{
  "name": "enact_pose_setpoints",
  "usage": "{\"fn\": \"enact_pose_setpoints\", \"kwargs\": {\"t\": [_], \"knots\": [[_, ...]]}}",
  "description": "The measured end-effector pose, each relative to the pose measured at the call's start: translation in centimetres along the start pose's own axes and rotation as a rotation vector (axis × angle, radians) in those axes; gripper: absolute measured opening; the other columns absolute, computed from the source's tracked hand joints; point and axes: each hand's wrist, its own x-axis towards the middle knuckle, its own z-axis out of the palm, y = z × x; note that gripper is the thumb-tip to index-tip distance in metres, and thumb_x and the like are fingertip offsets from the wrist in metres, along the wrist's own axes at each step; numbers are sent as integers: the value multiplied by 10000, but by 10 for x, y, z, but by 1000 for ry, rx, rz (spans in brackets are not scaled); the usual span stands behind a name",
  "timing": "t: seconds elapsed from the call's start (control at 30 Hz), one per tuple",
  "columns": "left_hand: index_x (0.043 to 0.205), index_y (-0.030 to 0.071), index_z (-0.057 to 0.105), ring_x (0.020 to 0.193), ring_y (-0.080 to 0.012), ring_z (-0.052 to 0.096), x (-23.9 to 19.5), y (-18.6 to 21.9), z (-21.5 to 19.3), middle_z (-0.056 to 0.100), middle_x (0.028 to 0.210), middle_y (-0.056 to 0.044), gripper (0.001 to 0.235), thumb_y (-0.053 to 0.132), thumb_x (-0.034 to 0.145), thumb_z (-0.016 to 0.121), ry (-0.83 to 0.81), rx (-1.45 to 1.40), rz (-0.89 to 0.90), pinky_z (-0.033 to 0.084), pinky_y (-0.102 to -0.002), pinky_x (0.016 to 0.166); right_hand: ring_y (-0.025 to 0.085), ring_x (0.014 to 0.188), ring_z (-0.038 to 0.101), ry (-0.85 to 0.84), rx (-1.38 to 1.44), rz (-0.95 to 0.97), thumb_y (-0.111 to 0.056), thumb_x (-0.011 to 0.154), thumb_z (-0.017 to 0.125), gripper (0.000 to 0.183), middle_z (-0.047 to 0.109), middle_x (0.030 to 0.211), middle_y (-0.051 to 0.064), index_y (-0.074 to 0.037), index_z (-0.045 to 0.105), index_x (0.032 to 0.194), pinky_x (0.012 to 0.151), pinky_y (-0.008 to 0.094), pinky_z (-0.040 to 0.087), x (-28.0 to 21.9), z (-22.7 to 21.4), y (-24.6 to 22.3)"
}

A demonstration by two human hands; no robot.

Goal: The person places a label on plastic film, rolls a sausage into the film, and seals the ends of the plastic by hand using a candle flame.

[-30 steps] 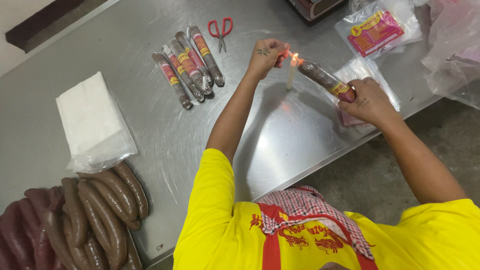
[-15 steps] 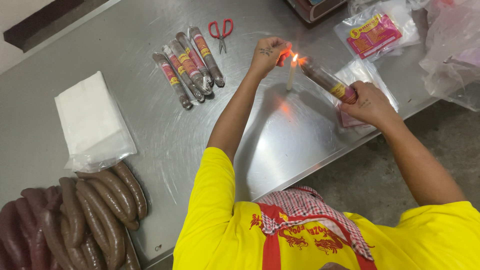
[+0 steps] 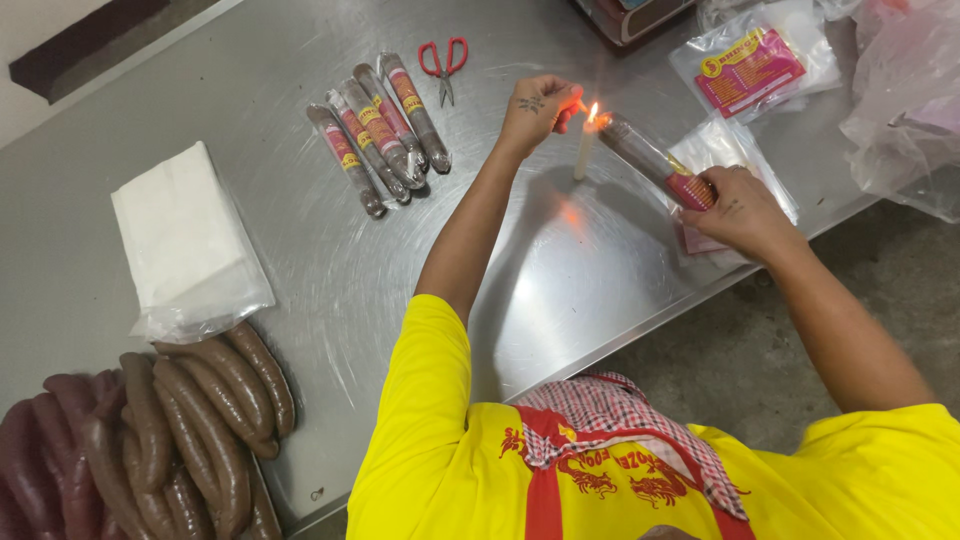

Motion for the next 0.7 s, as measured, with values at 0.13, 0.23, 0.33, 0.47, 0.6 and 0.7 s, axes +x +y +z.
{"fn": "enact_pose_setpoints", "kwargs": {"t": [0.13, 0.23, 0.33, 0.47, 0.6, 0.7], "knots": [[965, -29, 739, 554, -76, 597, -1, 2, 3, 694, 706, -42, 269, 233, 905, 753, -12, -25, -14, 548, -250, 498, 421, 967, 656, 115, -27, -87, -336, 724, 847, 576, 671, 1038, 280, 40, 645, 1111, 830, 471, 514, -7, 2, -3], [959, -33, 735, 555, -75, 599, -3, 2, 2, 695, 708, -39, 276, 237, 909, 758, -14, -25, -16, 550, -252, 503, 409, 908, 703, -21, 37, 145, -317, 730, 819, 618, 707, 966, 275, 7, 567, 1192, 802, 480, 535, -2, 3, -6], [959, -34, 736, 540, -73, 584, -3, 2, 3, 693, 701, -36, 279, 240, 907, 756, 3, 25, 7, 525, -249, 491, 420, 924, 698, -12, 20, 79, -320, 794, 775, 648, 718, 980, 269, -49, 535, 1332, 825, 489, 526, -3, 6, -5], [966, -46, 726, 551, -71, 591, -4, 1, 2, 691, 700, -41, 285, 232, 914, 752, -9, -28, -15, 542, -251, 493, 404, 942, 703, 14, -65, 11, -312, 826, 769, 511, 723, 1010, 245, -50, 599, 1231, 846, 490, 530, -2, 10, 2], [963, -44, 730, 539, -72, 594, -5, 5, 2, 688, 687, -36, 272, 224, 915, 747, 1, -18, -1, 531, -243, 483, 417, 973, 679, 78, -122, -31, -279, 823, 761, 530, 705, 1019, 244, -45, 585, 1265, 853, 508, 518, 0, 16, 8], [946, -41, 739, 523, -79, 604, -7, 7, 4, 699, 669, -47, 262, 218, 910, 741, 32, 11, -7, 537, -245, 475, 421, 984, 669, 103, -138, -46, -277, 834, 758, 537, 691, 1029, 244, -45, 568, 1279, 860, 516, 512, -1, 19, 10]]}}
